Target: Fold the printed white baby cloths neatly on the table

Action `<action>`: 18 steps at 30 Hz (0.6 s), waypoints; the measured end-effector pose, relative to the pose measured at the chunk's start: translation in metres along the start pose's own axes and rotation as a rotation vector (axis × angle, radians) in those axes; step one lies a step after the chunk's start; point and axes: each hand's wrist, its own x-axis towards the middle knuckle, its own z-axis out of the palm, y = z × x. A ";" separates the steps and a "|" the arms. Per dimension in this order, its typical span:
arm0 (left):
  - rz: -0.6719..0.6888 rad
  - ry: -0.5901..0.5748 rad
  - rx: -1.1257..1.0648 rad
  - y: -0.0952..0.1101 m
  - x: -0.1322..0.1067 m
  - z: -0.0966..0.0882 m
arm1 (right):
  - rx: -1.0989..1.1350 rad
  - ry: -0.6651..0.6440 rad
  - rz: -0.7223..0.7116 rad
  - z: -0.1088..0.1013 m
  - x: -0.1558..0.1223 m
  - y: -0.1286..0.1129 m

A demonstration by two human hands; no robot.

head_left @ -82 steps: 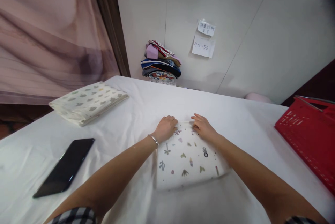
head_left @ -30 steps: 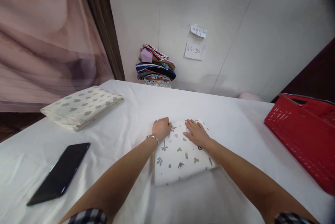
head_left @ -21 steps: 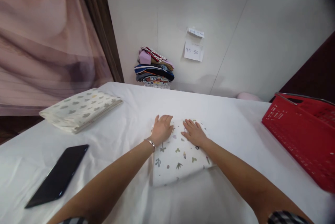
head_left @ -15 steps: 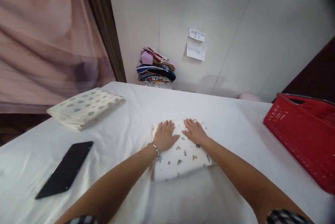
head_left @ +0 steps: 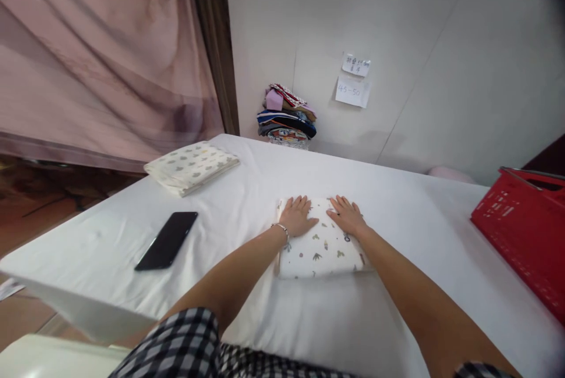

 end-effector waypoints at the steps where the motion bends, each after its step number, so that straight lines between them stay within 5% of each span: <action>1: -0.002 0.008 0.001 0.000 -0.002 -0.001 | 0.006 -0.007 0.005 -0.002 -0.001 -0.001; 6: -0.086 0.142 0.011 -0.008 -0.026 -0.004 | 0.025 0.029 0.044 -0.005 -0.021 -0.015; 12: -0.188 0.058 -0.110 -0.017 -0.039 0.001 | 0.058 0.008 -0.009 0.013 -0.047 -0.025; 18: -0.238 0.089 -0.289 -0.015 -0.040 -0.003 | 0.090 -0.019 0.015 0.001 -0.054 -0.031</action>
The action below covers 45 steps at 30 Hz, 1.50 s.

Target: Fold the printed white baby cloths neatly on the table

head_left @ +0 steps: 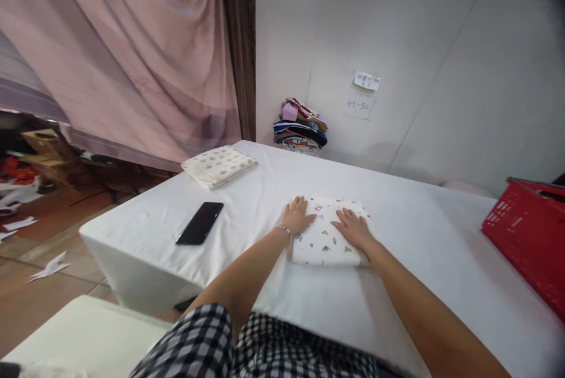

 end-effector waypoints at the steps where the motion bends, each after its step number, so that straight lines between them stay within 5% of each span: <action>1: -0.022 0.037 -0.058 -0.002 -0.004 -0.001 | 0.007 0.013 0.003 -0.002 -0.004 0.000; 6: -0.158 0.257 -0.360 -0.015 -0.037 -0.003 | 0.020 0.220 0.046 0.001 -0.036 0.025; 11: -0.303 0.207 -0.495 -0.012 -0.058 -0.003 | 0.448 0.355 0.235 0.018 -0.061 0.071; 15: -0.311 0.205 -0.407 -0.001 -0.063 -0.006 | 0.683 0.426 0.385 0.024 -0.070 0.083; 24: -0.381 0.053 -0.260 0.001 -0.064 -0.026 | 0.457 0.388 0.315 0.022 -0.062 0.075; 30: -0.332 -0.103 -0.488 0.018 -0.069 -0.007 | 0.510 0.465 0.349 0.003 -0.034 0.123; 34: -0.274 -0.156 -0.583 0.029 -0.073 0.010 | 0.278 0.475 0.479 -0.011 -0.026 0.149; 39: -0.331 -0.109 -0.655 0.023 -0.069 0.009 | 0.216 0.573 0.209 -0.005 -0.039 0.100; 45: -0.111 0.225 -0.318 0.027 -0.054 0.000 | 0.319 0.292 -0.160 0.014 -0.066 0.001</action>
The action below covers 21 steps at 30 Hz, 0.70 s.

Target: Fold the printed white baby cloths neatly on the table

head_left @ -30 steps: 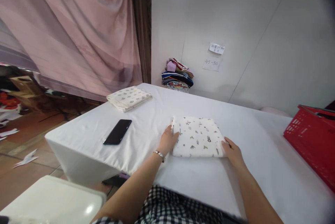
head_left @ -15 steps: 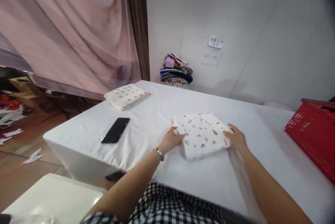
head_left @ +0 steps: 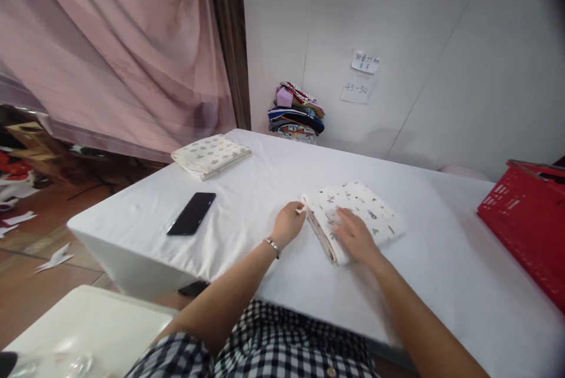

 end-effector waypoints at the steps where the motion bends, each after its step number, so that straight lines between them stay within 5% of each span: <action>1: 0.087 0.030 0.044 0.002 0.003 0.001 | -0.041 -0.067 -0.029 0.005 -0.002 -0.008; 4: 0.351 -0.020 0.158 0.002 0.012 0.007 | -0.170 -0.188 -0.068 0.013 -0.007 -0.020; 8: 0.428 -0.147 0.197 -0.011 0.027 0.017 | -0.214 -0.152 -0.085 0.015 -0.010 -0.019; 11: 0.399 -0.096 0.068 -0.024 0.033 0.021 | -0.163 -0.097 -0.103 0.015 -0.012 -0.017; 16: 0.124 0.106 -0.053 -0.030 0.026 0.019 | -0.011 0.043 -0.072 0.018 -0.013 -0.012; 21: 0.129 -0.018 0.014 -0.023 0.015 0.019 | 0.024 0.164 -0.118 0.012 -0.012 -0.026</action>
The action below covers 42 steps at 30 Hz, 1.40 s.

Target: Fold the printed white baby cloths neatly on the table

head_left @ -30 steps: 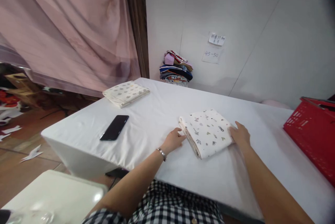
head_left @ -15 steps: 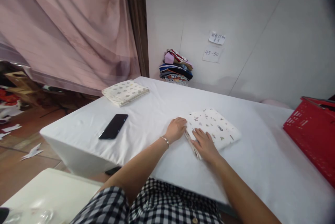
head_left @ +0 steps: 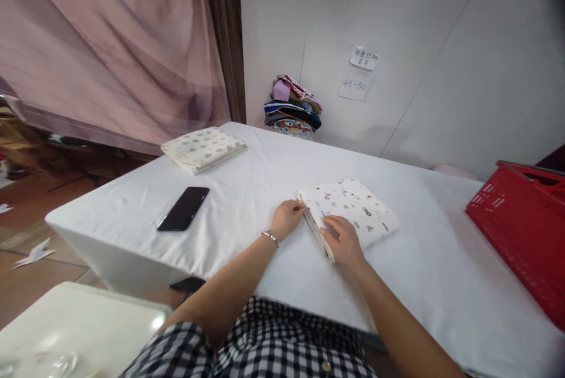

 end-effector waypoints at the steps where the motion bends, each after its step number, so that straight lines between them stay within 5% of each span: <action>1: 0.036 -0.030 0.023 0.002 -0.001 0.000 | -0.027 -0.005 0.000 -0.001 0.001 -0.005; 9: 0.152 -0.083 0.091 0.002 -0.001 0.000 | -0.270 -0.147 0.121 0.005 0.012 -0.018; 23: 0.192 -0.113 0.024 0.003 -0.002 -0.002 | -0.013 -0.080 0.250 0.005 0.014 -0.003; 35: 0.102 -0.173 -0.072 0.019 -0.010 0.005 | -0.048 -0.154 0.239 0.003 0.027 -0.005; 42: -0.111 -0.101 -0.008 0.025 -0.001 0.004 | -0.199 -0.189 0.168 0.009 0.048 -0.010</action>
